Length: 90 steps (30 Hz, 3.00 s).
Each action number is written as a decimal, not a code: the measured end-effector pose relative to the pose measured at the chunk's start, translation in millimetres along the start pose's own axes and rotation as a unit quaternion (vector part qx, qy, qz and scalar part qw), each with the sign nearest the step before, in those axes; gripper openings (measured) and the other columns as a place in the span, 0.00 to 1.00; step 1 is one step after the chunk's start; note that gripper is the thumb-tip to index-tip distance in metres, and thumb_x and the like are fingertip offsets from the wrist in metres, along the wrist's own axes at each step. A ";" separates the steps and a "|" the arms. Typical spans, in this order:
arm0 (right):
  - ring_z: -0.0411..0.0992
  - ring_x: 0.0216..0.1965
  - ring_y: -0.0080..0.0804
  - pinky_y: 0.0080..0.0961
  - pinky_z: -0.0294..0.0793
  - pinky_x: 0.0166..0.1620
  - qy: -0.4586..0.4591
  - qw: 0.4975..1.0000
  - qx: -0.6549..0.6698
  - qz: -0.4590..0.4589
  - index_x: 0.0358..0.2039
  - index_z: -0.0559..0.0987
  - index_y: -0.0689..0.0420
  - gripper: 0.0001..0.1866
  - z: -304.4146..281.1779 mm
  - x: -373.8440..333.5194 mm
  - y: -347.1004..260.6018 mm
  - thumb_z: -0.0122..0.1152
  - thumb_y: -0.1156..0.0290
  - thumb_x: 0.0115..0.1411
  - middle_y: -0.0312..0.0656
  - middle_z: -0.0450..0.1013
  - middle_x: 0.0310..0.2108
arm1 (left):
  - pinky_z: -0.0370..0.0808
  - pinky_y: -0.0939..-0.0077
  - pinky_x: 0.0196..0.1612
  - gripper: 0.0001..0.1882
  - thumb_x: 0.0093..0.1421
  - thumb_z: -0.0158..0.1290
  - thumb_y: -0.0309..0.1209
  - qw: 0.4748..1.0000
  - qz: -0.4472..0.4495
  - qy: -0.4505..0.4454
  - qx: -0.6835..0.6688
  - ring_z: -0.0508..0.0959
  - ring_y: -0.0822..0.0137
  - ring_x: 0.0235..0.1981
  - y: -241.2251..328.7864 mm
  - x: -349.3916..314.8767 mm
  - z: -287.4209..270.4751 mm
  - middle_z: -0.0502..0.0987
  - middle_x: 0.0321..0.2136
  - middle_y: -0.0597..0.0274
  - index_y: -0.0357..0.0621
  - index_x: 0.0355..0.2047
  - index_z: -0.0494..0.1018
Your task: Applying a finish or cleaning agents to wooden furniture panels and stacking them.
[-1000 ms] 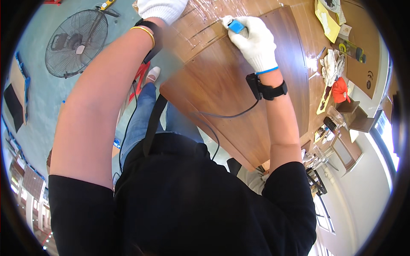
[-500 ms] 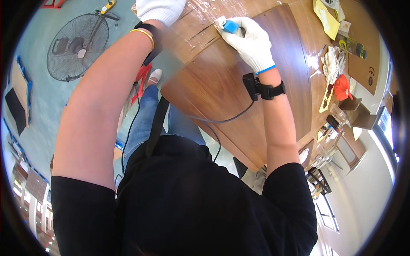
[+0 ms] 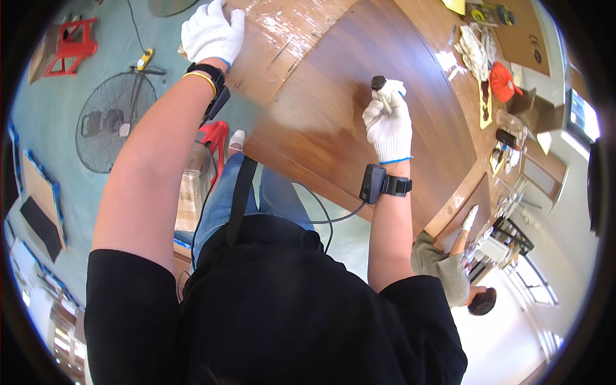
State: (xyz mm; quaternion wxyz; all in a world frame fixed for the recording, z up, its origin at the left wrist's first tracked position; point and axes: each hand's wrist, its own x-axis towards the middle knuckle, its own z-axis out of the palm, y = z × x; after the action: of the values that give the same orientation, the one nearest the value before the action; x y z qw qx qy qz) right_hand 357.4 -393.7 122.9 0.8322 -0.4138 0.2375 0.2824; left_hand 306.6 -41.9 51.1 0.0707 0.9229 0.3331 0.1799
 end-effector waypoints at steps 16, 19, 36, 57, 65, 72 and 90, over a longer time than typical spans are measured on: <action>0.71 0.31 0.21 0.19 0.72 0.32 0.163 0.947 -0.099 -0.259 0.47 0.75 0.56 0.12 -79.5 -132.7 -70.6 0.60 0.74 0.63 0.33 0.74 0.34 | 0.72 0.55 0.52 0.27 0.62 0.47 0.51 0.998 0.014 -0.056 -0.008 0.77 0.47 0.48 -39.7 7.8 -13.4 0.78 0.48 0.48 0.43 0.51 0.74; 0.72 0.28 0.18 0.15 0.72 0.29 0.152 0.916 -0.203 -0.310 0.43 0.77 0.55 0.10 -108.0 -116.6 -121.7 0.63 0.75 0.61 0.32 0.75 0.32 | 0.69 0.56 0.54 0.25 0.64 0.47 0.49 0.999 0.040 -0.019 0.019 0.75 0.51 0.50 -48.2 7.2 25.5 0.76 0.51 0.52 0.45 0.53 0.72; 0.79 0.34 0.34 0.29 0.75 0.40 0.404 0.658 -0.556 -0.309 0.43 0.83 0.60 0.25 -276.4 82.2 -335.7 0.66 0.52 0.54 0.46 0.81 0.32 | 0.61 0.60 0.63 0.24 0.68 0.47 0.44 0.999 0.034 -0.017 0.038 0.67 0.50 0.60 -78.3 -11.8 41.0 0.68 0.61 0.50 0.42 0.59 0.68; 0.78 0.37 0.36 0.30 0.74 0.43 0.397 0.753 -0.483 -0.206 0.39 0.84 0.63 0.27 -316.0 151.6 -411.0 0.62 0.50 0.53 0.46 0.81 0.32 | 0.64 0.62 0.63 0.24 0.69 0.46 0.40 0.999 0.035 -0.024 -0.024 0.70 0.49 0.59 -90.0 -6.3 47.4 0.71 0.58 0.47 0.36 0.59 0.67; 0.78 0.43 0.50 0.39 0.73 0.48 0.374 0.552 -0.705 -0.243 0.36 0.84 0.59 0.30 -268.4 152.6 -390.5 0.60 0.40 0.53 0.55 0.79 0.35 | 0.62 0.63 0.65 0.24 0.70 0.46 0.39 0.999 0.030 -0.032 -0.021 0.68 0.50 0.61 -100.0 -7.0 42.3 0.70 0.60 0.45 0.34 0.60 0.66; 0.78 0.32 0.38 0.32 0.75 0.39 0.343 0.666 -0.594 -0.294 0.37 0.79 0.62 0.23 -291.2 147.1 -389.4 0.65 0.52 0.54 0.47 0.79 0.31 | 0.61 0.64 0.66 0.24 0.70 0.46 0.39 0.998 0.007 -0.044 -0.039 0.67 0.51 0.62 -92.9 -6.3 42.6 0.69 0.61 0.46 0.34 0.60 0.66; 0.78 0.32 0.32 0.26 0.76 0.38 0.385 0.577 -0.668 -0.269 0.40 0.81 0.57 0.23 -307.7 130.8 -393.0 0.67 0.52 0.53 0.42 0.80 0.34 | 0.62 0.62 0.64 0.24 0.69 0.46 0.40 0.999 0.028 -0.031 -0.032 0.68 0.49 0.61 -79.0 -7.5 40.6 0.70 0.59 0.46 0.35 0.58 0.68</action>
State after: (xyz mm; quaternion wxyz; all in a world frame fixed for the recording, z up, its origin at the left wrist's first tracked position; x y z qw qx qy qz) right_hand 664.8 -806.9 91.0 0.1881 -0.9675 0.1572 -0.0615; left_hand 270.1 13.6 -8.4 0.1056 0.9340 0.2991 0.1642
